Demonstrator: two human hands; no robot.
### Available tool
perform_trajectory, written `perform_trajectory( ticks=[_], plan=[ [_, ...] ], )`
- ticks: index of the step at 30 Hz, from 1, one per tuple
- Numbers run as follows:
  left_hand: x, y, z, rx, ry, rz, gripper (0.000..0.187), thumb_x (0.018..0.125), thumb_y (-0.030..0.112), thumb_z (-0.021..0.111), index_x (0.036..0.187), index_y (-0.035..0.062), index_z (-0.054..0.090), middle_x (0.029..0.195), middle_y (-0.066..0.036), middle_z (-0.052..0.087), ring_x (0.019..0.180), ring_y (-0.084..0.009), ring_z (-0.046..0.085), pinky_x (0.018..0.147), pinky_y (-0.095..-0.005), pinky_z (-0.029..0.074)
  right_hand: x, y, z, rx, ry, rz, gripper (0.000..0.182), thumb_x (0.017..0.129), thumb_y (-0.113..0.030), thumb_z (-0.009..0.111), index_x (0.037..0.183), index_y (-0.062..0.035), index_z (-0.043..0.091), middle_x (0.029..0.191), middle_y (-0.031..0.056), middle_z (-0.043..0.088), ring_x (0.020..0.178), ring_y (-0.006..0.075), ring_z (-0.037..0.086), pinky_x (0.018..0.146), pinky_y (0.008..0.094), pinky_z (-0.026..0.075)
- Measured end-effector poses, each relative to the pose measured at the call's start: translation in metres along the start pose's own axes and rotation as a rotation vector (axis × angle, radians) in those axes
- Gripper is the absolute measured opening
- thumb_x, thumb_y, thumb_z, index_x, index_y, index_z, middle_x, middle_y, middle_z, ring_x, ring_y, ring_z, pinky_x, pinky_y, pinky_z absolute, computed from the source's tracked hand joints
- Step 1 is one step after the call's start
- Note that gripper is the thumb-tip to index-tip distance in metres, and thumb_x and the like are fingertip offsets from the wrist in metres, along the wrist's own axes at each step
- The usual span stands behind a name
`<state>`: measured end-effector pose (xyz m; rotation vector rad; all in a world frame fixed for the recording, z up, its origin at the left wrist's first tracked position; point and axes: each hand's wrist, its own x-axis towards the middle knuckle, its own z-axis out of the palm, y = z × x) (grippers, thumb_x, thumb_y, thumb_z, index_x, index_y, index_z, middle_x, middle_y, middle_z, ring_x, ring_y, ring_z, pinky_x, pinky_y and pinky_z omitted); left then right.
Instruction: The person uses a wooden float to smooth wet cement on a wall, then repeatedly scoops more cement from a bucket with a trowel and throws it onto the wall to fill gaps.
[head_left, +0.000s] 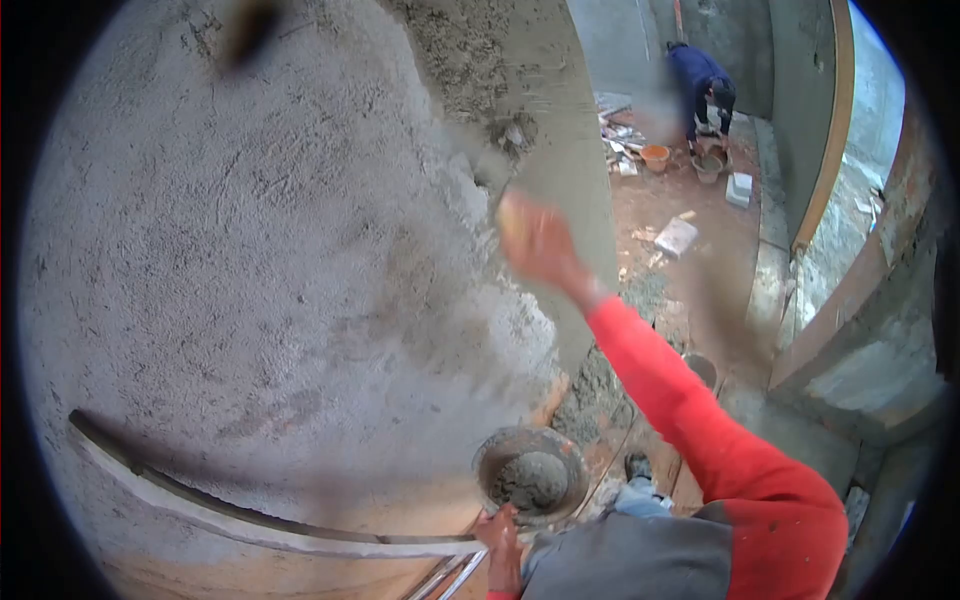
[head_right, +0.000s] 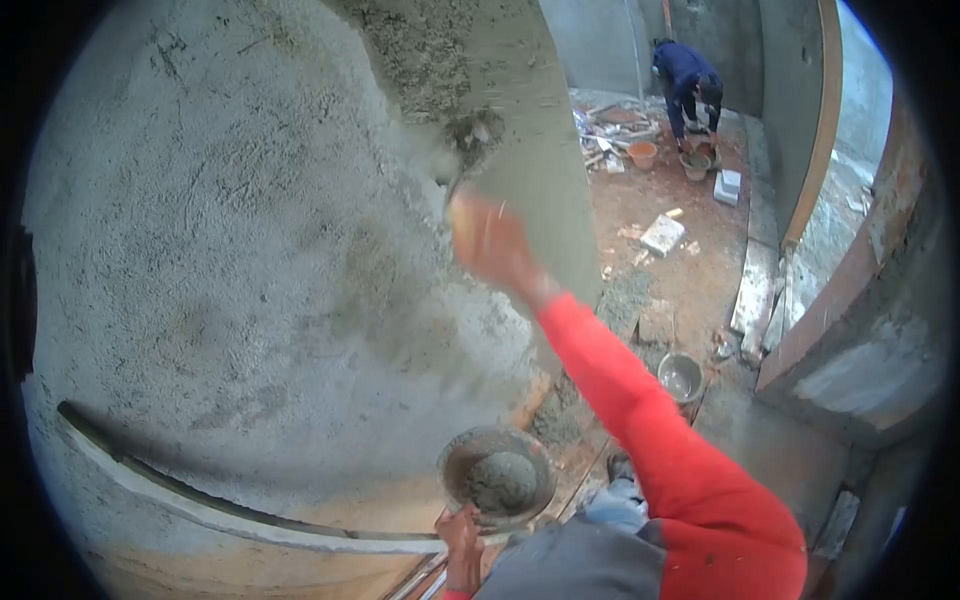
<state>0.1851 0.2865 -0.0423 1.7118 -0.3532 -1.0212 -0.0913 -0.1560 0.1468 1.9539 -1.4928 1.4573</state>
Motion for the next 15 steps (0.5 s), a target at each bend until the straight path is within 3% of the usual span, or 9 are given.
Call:
perform_trajectory(
  ticks=[1,3,4,5,7,9,13,14,15],
  plan=[
    [0.016,-0.004,0.001,0.015,0.012,0.005,0.023,0.075,-0.007,0.072,0.096,0.0016,0.070,0.074,0.000,0.065,0.054,-0.0109,0.054,0.043,-0.0269,0.036,-0.045,-0.055,-0.044,0.218,0.297,-0.322,0.033,0.090,-0.020,0.075,0.117,-0.0012,0.073,0.095,0.0193,0.075,0.082,0.0371,0.076,0.065,0.0484,0.057],
    [0.030,-0.018,0.005,0.040,0.011,0.069,0.018,0.074,-0.009,0.072,0.087,0.0031,0.069,0.073,0.000,0.063,0.059,-0.0116,0.055,0.050,-0.0287,0.040,-0.150,-0.109,-0.117,0.679,-0.237,0.047,0.040,0.090,-0.017,0.076,0.126,-0.0015,0.068,0.093,0.0213,0.073,0.082,0.0379,0.075,0.072,0.0452,0.059],
    [0.035,-0.025,0.003,0.043,0.000,0.117,0.017,0.074,-0.009,0.072,0.085,0.0033,0.069,0.073,0.000,0.064,0.061,-0.0118,0.056,0.052,-0.0292,0.041,-0.198,-0.110,-0.139,0.692,-0.502,0.178,0.045,0.090,-0.020,0.070,0.134,-0.0142,0.067,0.096,0.0204,0.073,0.083,0.0431,0.071,0.075,0.0517,0.058],
    [0.039,-0.031,0.006,0.054,-0.039,0.161,0.017,0.074,-0.010,0.071,0.084,0.0034,0.069,0.073,-0.001,0.064,0.062,-0.0119,0.057,0.054,-0.0297,0.042,-0.233,-0.107,-0.158,0.539,-0.836,0.284,0.037,0.089,-0.021,0.069,0.125,-0.0146,0.071,0.098,0.0220,0.074,0.086,0.0442,0.072,0.074,0.0523,0.058],
    [0.027,-0.011,0.019,0.142,-0.130,0.166,0.010,0.074,-0.008,0.071,0.080,-0.0004,0.071,0.074,-0.003,0.067,0.062,-0.0127,0.058,0.059,-0.0311,0.046,-0.281,-0.087,-0.193,0.383,-1.222,0.246,0.036,0.087,-0.022,0.069,0.122,-0.0139,0.073,0.099,0.0221,0.076,0.091,0.0444,0.074,0.077,0.0522,0.059],
    [0.024,0.002,0.042,0.197,-0.171,0.202,0.007,0.071,-0.006,0.069,0.077,-0.0039,0.072,0.072,-0.006,0.069,0.062,-0.0142,0.060,0.059,-0.0322,0.048,-0.316,-0.070,-0.206,0.292,-1.302,0.291,0.038,0.085,-0.021,0.070,0.122,-0.0121,0.075,0.099,0.0227,0.077,0.092,0.0448,0.074,0.078,0.0528,0.059],
    [0.032,0.003,0.078,0.480,-0.327,0.352,0.013,0.072,-0.001,0.070,0.069,-0.0011,0.058,0.064,-0.002,0.058,0.060,-0.0114,0.048,0.054,-0.0344,0.039,-0.407,-0.069,-0.155,0.051,-1.366,0.362,0.035,0.085,-0.023,0.072,0.114,-0.0063,0.077,0.096,0.0242,0.078,0.092,0.0449,0.076,0.078,0.0537,0.061],
    [0.029,0.005,0.090,0.469,-0.370,0.374,0.015,0.072,0.000,0.071,0.069,-0.0006,0.056,0.064,-0.001,0.055,0.060,-0.0111,0.047,0.054,-0.0349,0.038,-0.403,-0.066,-0.157,0.120,-1.427,0.336,0.027,0.086,-0.022,0.069,0.100,-0.0011,0.078,0.089,0.0238,0.077,0.089,0.0411,0.078,0.076,0.0533,0.060],
    [0.026,0.011,0.100,0.461,-0.412,0.400,0.017,0.072,0.001,0.071,0.068,-0.0002,0.054,0.064,0.000,0.053,0.061,-0.0107,0.045,0.053,-0.0353,0.037,-0.398,-0.053,-0.165,0.264,-1.382,0.498,0.026,0.087,-0.023,0.068,0.097,-0.0004,0.077,0.086,0.0228,0.077,0.084,0.0393,0.077,0.074,0.0525,0.060]
  ],
)
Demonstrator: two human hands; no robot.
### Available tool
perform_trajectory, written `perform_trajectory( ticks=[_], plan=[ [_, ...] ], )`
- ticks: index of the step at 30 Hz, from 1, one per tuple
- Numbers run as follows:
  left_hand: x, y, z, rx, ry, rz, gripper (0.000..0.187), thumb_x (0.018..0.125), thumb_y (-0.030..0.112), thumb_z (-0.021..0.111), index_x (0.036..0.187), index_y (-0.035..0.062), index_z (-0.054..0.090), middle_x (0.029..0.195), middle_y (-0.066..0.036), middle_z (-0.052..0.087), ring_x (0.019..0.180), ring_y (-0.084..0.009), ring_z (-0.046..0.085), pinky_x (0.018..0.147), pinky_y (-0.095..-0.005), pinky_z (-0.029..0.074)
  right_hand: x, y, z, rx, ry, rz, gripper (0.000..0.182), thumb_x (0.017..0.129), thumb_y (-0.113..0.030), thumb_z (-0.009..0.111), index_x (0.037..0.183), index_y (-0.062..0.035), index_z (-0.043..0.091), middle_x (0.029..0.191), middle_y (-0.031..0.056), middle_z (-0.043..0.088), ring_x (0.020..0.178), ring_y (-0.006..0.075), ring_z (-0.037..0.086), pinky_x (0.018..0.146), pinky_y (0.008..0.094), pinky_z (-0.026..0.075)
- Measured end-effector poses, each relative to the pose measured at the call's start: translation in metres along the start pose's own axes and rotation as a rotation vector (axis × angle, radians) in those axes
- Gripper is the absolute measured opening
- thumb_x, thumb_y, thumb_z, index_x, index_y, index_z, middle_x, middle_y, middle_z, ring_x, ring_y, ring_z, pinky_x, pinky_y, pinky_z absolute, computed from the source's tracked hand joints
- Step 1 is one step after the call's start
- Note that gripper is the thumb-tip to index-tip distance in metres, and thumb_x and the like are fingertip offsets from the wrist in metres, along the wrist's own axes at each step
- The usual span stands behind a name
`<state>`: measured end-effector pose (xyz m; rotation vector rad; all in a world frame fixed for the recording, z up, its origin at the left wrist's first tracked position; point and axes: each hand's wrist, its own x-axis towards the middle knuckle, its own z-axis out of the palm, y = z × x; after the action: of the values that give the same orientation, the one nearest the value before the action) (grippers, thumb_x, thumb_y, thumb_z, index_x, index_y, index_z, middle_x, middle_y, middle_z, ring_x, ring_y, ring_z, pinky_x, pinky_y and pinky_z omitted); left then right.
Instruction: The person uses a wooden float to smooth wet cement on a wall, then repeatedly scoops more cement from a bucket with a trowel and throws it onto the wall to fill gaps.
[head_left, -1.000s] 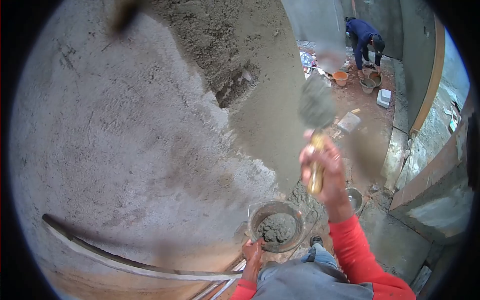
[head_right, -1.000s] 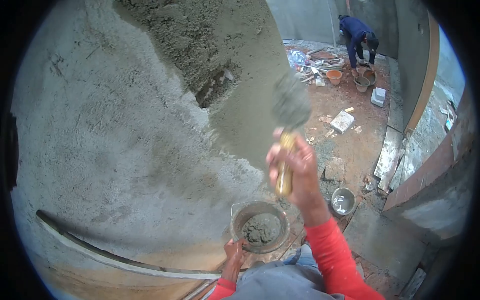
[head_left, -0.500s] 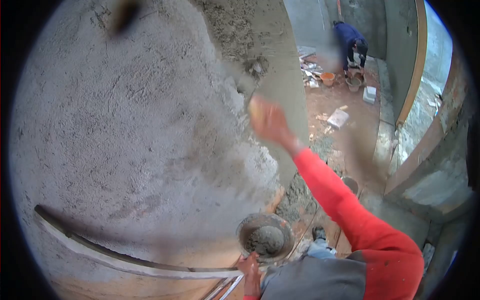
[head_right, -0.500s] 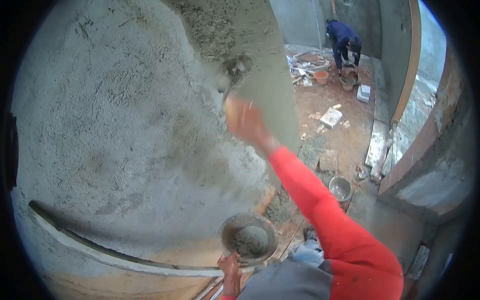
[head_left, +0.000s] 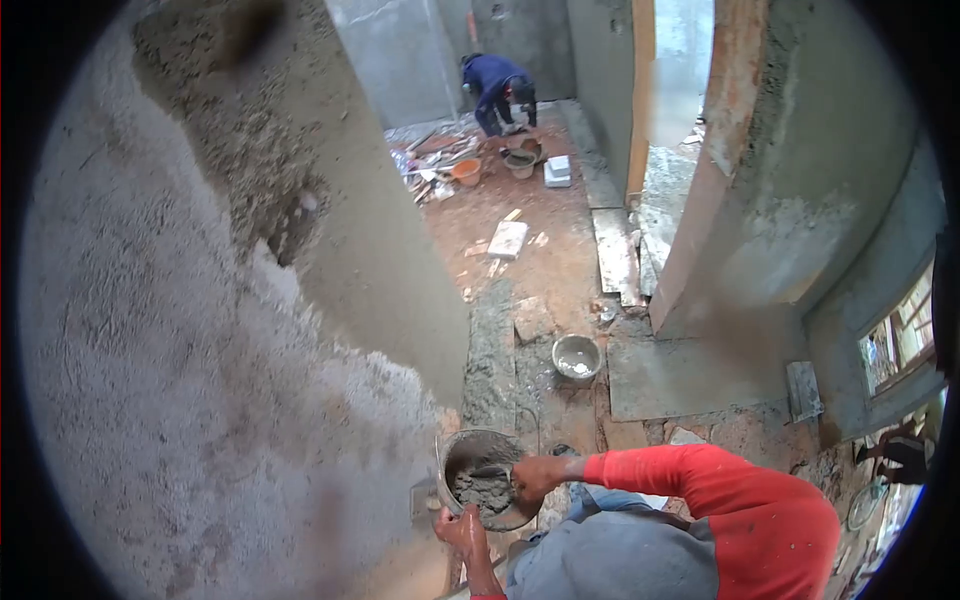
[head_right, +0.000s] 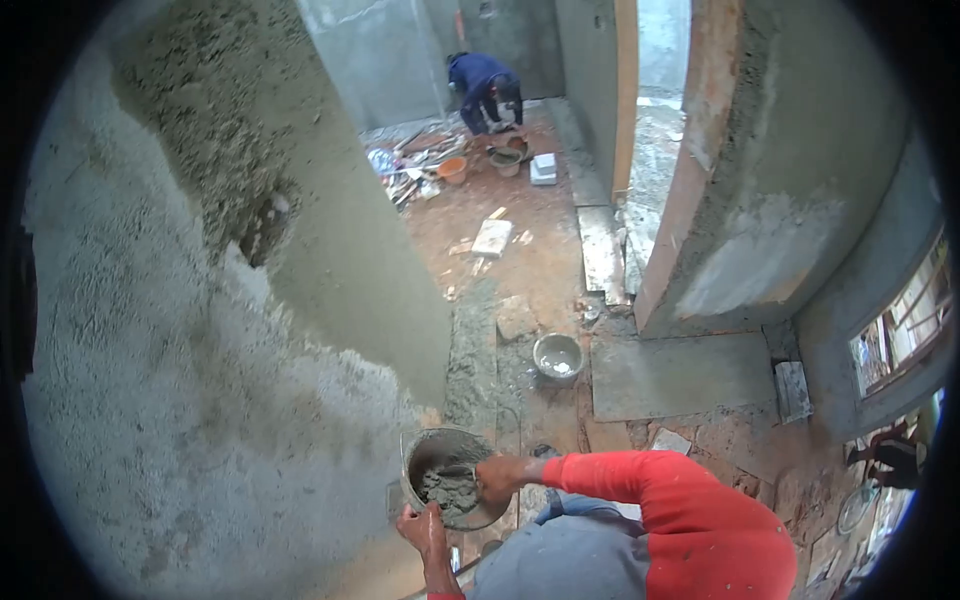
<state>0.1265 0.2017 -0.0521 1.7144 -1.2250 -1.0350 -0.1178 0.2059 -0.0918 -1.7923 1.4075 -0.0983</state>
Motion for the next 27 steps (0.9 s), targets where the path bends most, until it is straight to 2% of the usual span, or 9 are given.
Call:
perform_trajectory(
  ticks=[2,3,6,7,10,15,17,22,27],
  plan=[
    [0.006,0.020,0.016,0.010,-0.061,0.076,0.019,0.073,0.002,0.071,0.068,0.0003,0.052,0.063,0.001,0.050,0.061,-0.0104,0.044,0.053,-0.0354,0.036,-0.022,0.017,-0.035,0.394,0.023,0.032,0.027,0.088,-0.024,0.065,0.090,0.0009,0.075,0.080,0.0208,0.076,0.075,0.0357,0.076,0.068,0.0507,0.059],
    [0.005,0.029,0.023,0.030,-0.078,0.113,0.019,0.073,0.003,0.071,0.068,0.0003,0.053,0.063,0.001,0.050,0.061,-0.0104,0.044,0.053,-0.0350,0.036,-0.036,0.024,-0.046,0.311,0.295,-0.064,0.028,0.087,-0.025,0.064,0.083,0.0010,0.072,0.068,0.0154,0.070,0.058,0.0286,0.068,0.055,0.0460,0.054],
    [0.007,-0.007,0.058,0.051,-0.012,0.310,0.018,0.075,0.004,0.071,0.068,0.0009,0.054,0.064,0.002,0.051,0.061,-0.0100,0.044,0.054,-0.0340,0.037,-0.051,0.031,-0.044,0.540,0.025,0.332,0.028,0.088,-0.029,0.064,0.076,-0.0030,0.069,0.065,0.0108,0.067,0.050,0.0236,0.061,0.046,0.0427,0.047],
    [0.016,-0.019,0.069,0.047,0.044,0.398,0.018,0.076,0.004,0.071,0.069,0.0012,0.054,0.064,0.003,0.052,0.061,-0.0099,0.044,0.055,-0.0336,0.038,-0.045,0.034,-0.036,0.726,-0.082,0.464,0.024,0.094,-0.029,0.066,0.086,-0.0072,0.071,0.066,0.0042,0.063,0.051,0.0155,0.059,0.043,0.0349,0.045],
    [-0.002,0.067,0.059,-0.204,-0.174,0.095,0.014,0.077,0.004,0.072,0.070,-0.0005,0.060,0.064,0.001,0.059,0.060,-0.0101,0.049,0.057,-0.0327,0.043,-0.056,0.043,-0.041,1.357,-0.255,0.271,0.022,0.105,-0.025,0.061,0.101,-0.0057,0.069,0.071,0.0020,0.060,0.047,0.0129,0.054,0.041,0.0276,0.045],
    [0.018,0.048,0.074,-0.304,0.011,-0.109,0.010,0.073,0.001,0.073,0.070,-0.0002,0.064,0.065,0.000,0.062,0.061,-0.0104,0.054,0.055,-0.0327,0.042,-0.071,0.005,-0.082,1.681,-0.251,0.127,0.031,0.109,-0.026,0.061,0.128,-0.0016,0.065,0.074,0.0028,0.059,0.049,0.0106,0.054,0.040,0.0254,0.045],
    [0.019,0.038,0.070,-0.367,0.047,-0.210,0.009,0.072,0.000,0.074,0.071,0.0003,0.065,0.066,0.000,0.062,0.061,-0.0112,0.055,0.055,-0.0320,0.043,-0.077,-0.032,-0.124,1.729,-0.178,-0.016,0.030,0.108,-0.027,0.060,0.126,-0.0030,0.064,0.075,0.0029,0.061,0.049,0.0099,0.055,0.040,0.0248,0.046],
    [0.002,0.044,0.035,-0.372,0.096,-0.289,0.007,0.075,0.000,0.074,0.078,0.0020,0.069,0.072,0.000,0.063,0.064,-0.0123,0.056,0.055,-0.0325,0.044,-0.082,-0.113,-0.255,1.617,0.298,-0.488,0.035,0.106,-0.028,0.064,0.132,-0.0048,0.063,0.078,0.0034,0.065,0.051,0.0091,0.060,0.042,0.0223,0.049],
    [-0.028,0.009,-0.022,-0.368,0.225,-0.370,0.017,0.077,0.000,0.072,0.094,-0.0020,0.075,0.081,-0.003,0.070,0.068,-0.0141,0.062,0.059,-0.0323,0.048,-0.096,-0.181,-0.395,1.235,1.270,-0.859,0.018,0.104,-0.017,0.067,0.116,-0.0036,0.066,0.080,0.0038,0.067,0.054,0.0095,0.063,0.045,0.0220,0.050]
  ],
)
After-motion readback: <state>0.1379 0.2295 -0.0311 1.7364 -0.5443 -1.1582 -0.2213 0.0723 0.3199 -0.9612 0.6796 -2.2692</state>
